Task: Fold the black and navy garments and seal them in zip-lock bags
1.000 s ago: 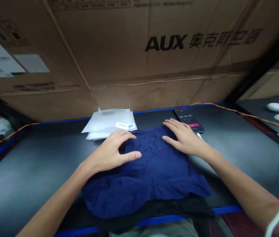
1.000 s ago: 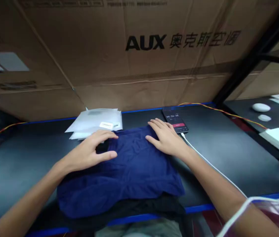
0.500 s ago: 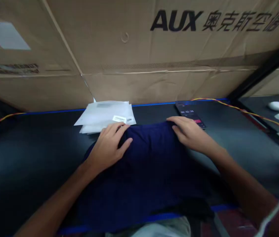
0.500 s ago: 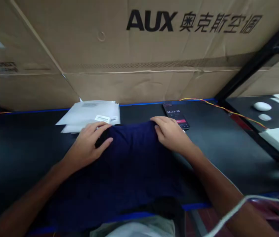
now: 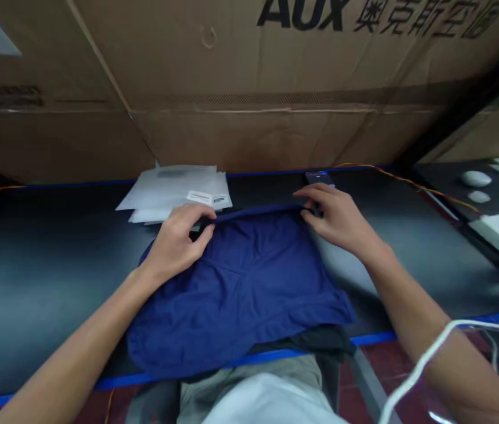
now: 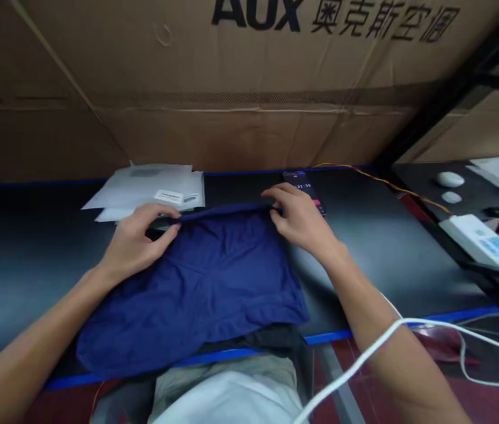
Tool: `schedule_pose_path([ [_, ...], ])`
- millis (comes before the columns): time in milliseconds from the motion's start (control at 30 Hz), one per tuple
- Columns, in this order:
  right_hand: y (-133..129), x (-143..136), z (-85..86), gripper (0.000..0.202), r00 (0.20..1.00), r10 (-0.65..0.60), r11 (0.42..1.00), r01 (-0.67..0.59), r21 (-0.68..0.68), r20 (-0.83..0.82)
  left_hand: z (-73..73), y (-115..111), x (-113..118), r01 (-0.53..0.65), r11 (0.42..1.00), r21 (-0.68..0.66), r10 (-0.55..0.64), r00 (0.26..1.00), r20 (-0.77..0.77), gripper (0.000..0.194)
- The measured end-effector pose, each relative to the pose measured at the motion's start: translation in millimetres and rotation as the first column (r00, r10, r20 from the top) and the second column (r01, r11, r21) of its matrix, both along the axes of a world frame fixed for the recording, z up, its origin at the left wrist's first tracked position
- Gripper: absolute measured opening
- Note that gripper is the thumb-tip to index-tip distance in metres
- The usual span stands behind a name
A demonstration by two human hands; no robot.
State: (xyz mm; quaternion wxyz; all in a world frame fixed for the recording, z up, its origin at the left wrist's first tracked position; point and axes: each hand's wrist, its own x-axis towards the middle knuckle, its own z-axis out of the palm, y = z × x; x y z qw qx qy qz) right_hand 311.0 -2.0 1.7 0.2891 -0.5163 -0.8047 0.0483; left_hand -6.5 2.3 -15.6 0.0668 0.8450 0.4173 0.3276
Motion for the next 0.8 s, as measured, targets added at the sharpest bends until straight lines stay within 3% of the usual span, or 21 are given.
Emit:
schedule_pose_path([
  [133,-8,10,18.2,0.025,0.989,0.143,0.969,-0.147,-0.200,-0.035,11.5,-11,1,0.153,0.988,-0.022,-0.153,0.988,0.012,0.014],
  [233,-14,14,25.5,0.020,0.947,0.321,0.832,-0.282,-0.477,0.001,15.0,-17,-1,0.322,0.926,-0.199,-0.348,0.931,-0.114,0.017],
  [300,-18,13,27.6,0.020,0.918,0.393,0.755,-0.286,-0.590,0.059,15.6,-18,-3,0.369,0.867,-0.333,-0.449,0.869,-0.206,0.019],
  [367,-23,9,31.2,0.018,0.909,0.410,0.742,-0.283,-0.608,0.078,18.3,-20,-3,0.358,0.853,-0.379,-0.466,0.850,-0.245,0.019],
  [433,-30,5,37.6,0.012,0.899,0.438,0.723,-0.341,-0.601,0.018,24.9,-25,-3,0.336,0.873,-0.353,-0.427,0.877,-0.222,0.018],
  [500,-40,0,43.7,0.012,0.860,0.504,0.644,-0.439,-0.627,-0.084,33.4,-32,-1,0.357,0.856,-0.374,-0.441,0.882,-0.167,0.015],
  [600,-53,-6,44.6,0.021,0.817,0.570,0.511,-0.441,-0.738,-0.094,40.4,-46,3,0.458,0.682,-0.570,-0.611,0.785,-0.101,0.030],
  [667,-56,-9,39.8,0.022,0.813,0.581,0.477,-0.367,-0.798,-0.026,39.0,-52,5,0.448,0.575,-0.684,-0.685,0.721,-0.105,0.040],
  [733,-55,-9,35.5,0.016,0.803,0.597,0.446,-0.340,-0.828,-0.008,36.6,-54,6,0.413,0.532,-0.739,-0.711,0.692,-0.125,0.035],
  [800,-51,-6,35.2,0.011,0.788,0.610,0.401,-0.402,-0.823,-0.087,37.4,-52,4,0.406,0.498,-0.766,-0.730,0.673,-0.117,0.020],
])
